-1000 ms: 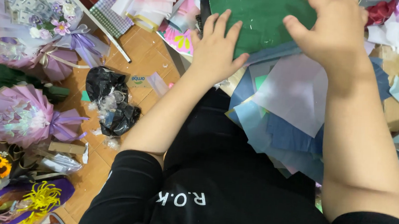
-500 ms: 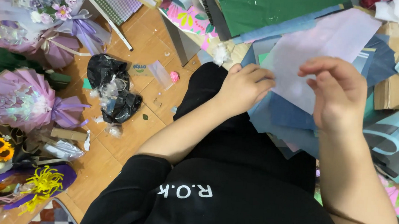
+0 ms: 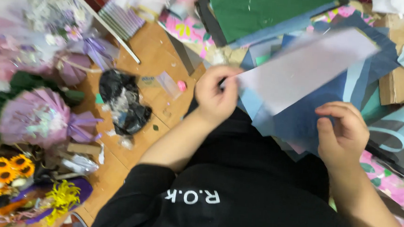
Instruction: Sorting through a pile of various decorative wrapping papers and plastic sheets to prepare for flower arrangement.
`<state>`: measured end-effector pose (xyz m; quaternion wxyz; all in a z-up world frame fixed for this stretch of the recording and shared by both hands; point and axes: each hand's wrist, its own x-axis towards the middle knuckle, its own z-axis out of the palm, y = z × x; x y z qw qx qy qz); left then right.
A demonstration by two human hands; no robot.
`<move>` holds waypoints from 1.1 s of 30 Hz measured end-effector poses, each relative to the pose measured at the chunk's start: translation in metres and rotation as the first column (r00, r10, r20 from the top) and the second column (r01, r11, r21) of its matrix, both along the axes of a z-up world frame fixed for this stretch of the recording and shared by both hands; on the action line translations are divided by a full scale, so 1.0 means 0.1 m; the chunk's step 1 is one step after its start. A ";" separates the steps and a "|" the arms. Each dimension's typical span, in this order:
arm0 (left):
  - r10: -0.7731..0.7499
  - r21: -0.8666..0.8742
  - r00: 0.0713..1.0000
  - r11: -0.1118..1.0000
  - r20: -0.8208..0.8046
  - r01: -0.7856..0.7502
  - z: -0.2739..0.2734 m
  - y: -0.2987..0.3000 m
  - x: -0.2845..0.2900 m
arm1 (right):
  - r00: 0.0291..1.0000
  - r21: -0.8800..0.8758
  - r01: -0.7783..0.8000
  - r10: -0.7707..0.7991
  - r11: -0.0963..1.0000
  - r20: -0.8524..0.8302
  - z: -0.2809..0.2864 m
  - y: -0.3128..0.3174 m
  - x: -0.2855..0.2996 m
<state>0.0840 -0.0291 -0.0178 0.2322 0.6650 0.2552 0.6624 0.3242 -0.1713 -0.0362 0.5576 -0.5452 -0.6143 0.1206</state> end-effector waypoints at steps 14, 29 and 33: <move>-0.030 -0.261 0.913 0.954 0.406 0.147 0.03 -0.21 -0.45 | 0.649 -0.176 -0.161 -0.030 0.971 -0.760 0.21 0.28 -0.03; -0.318 -0.224 0.929 0.907 0.189 0.356 0.39 -0.27 -0.86 | 0.564 -0.177 0.018 -0.156 0.984 -0.811 -0.07 0.24 0.21; -0.376 -0.362 0.877 0.806 0.299 0.469 0.47 -0.36 -0.80 | 0.620 -0.259 0.005 -0.206 0.966 -0.757 0.02 0.19 0.20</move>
